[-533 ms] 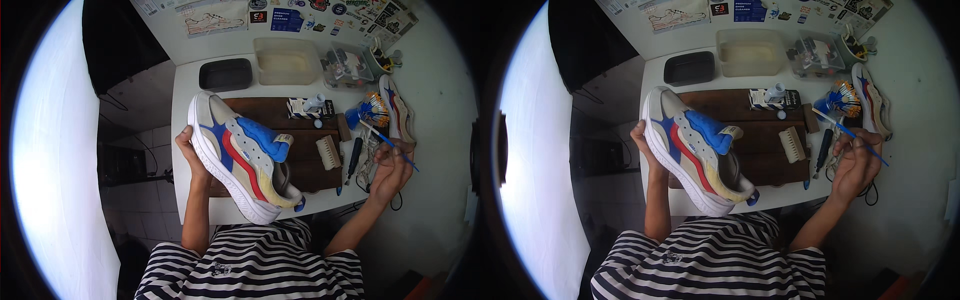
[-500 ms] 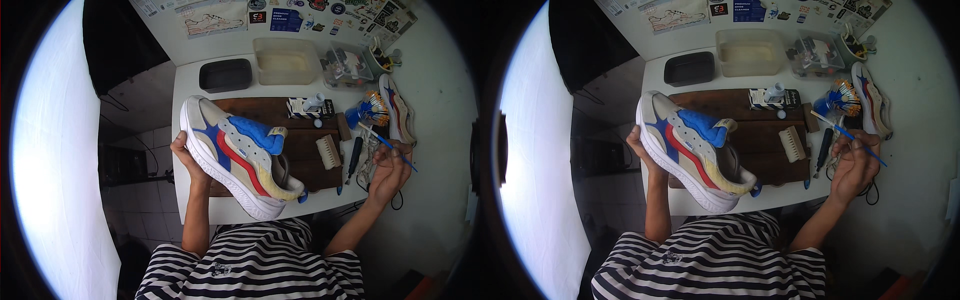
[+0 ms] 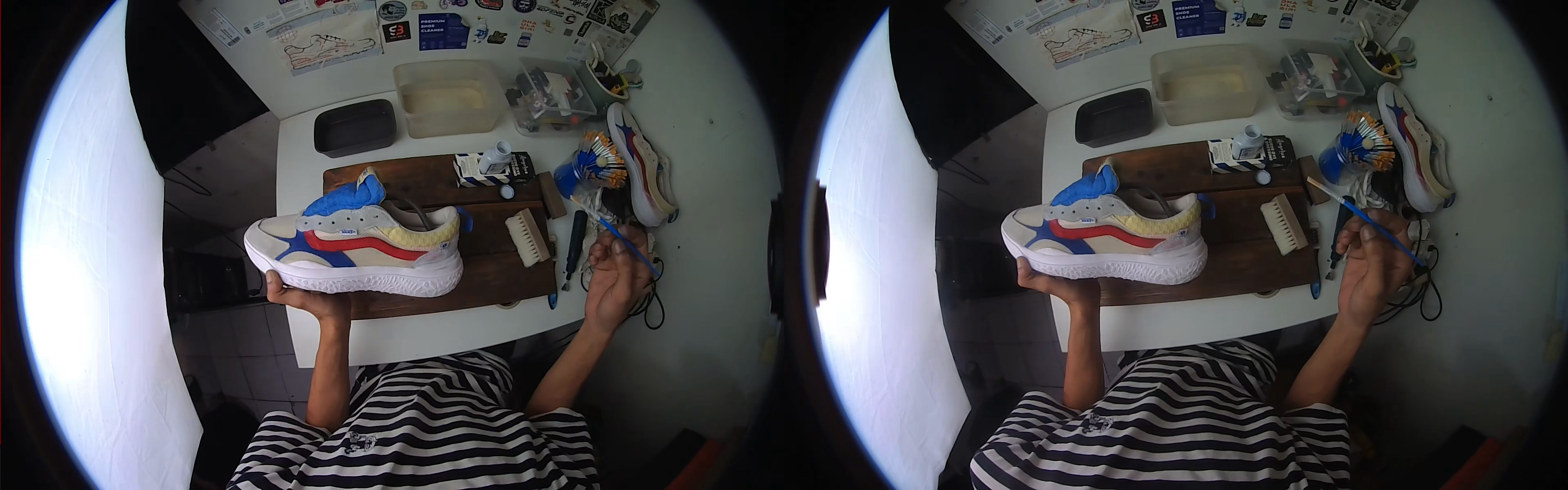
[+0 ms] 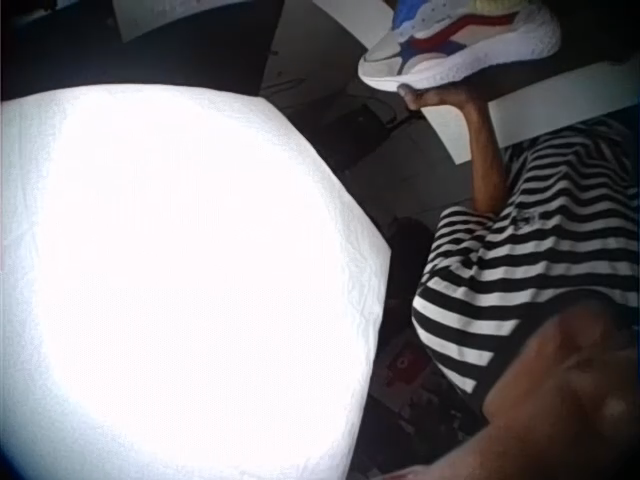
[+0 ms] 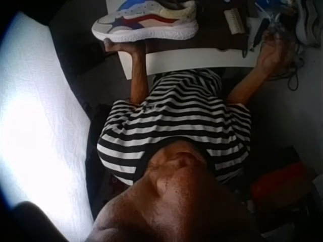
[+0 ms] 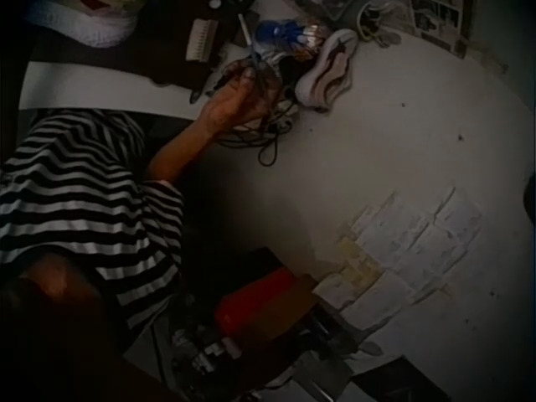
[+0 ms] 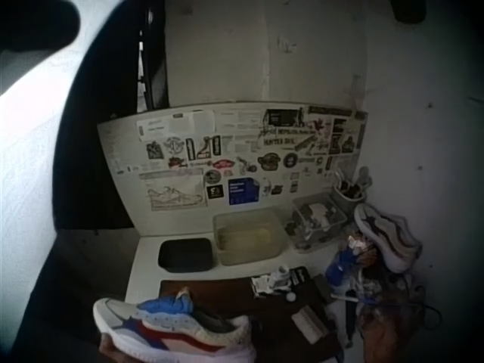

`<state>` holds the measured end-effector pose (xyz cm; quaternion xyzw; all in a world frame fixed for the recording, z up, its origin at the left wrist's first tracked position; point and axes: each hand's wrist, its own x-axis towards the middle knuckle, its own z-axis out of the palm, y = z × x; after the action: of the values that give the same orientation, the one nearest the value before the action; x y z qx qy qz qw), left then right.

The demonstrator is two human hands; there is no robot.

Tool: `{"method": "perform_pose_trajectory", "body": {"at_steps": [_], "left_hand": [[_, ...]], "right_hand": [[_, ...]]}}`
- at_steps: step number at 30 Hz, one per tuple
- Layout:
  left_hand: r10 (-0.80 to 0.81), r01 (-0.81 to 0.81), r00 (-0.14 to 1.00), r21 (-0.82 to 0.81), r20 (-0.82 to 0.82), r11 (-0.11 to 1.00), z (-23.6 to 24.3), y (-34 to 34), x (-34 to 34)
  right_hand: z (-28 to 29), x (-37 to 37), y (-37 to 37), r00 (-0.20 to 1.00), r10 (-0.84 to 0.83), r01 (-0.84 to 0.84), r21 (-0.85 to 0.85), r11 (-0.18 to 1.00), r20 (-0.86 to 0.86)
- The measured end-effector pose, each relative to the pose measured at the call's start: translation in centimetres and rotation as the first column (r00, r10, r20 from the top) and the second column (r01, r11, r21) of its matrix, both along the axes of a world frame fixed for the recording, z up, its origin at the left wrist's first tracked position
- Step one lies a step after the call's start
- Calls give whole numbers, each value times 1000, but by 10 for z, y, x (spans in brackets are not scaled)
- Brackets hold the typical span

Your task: Applying a liquid substance with a small brush to the midsole and heel of a sneaker for customization or repair.

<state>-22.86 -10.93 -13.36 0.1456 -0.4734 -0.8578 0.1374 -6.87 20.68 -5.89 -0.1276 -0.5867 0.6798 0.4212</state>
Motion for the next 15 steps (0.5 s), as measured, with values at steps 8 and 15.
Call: {"method": "perform_pose_trajectory", "body": {"at_steps": [8, 15], "left_hand": [[-134, 127, 990, 118, 49, 985, -23, -16, 16], [-130, 117, 981, 96, 141, 989, -27, -6, 19]], "right_hand": [[-19, -11, -27, 995, 81, -93, -204, 975, -64], [24, -44, 3, 997, 43, -54, 204, 978, 60]]}}
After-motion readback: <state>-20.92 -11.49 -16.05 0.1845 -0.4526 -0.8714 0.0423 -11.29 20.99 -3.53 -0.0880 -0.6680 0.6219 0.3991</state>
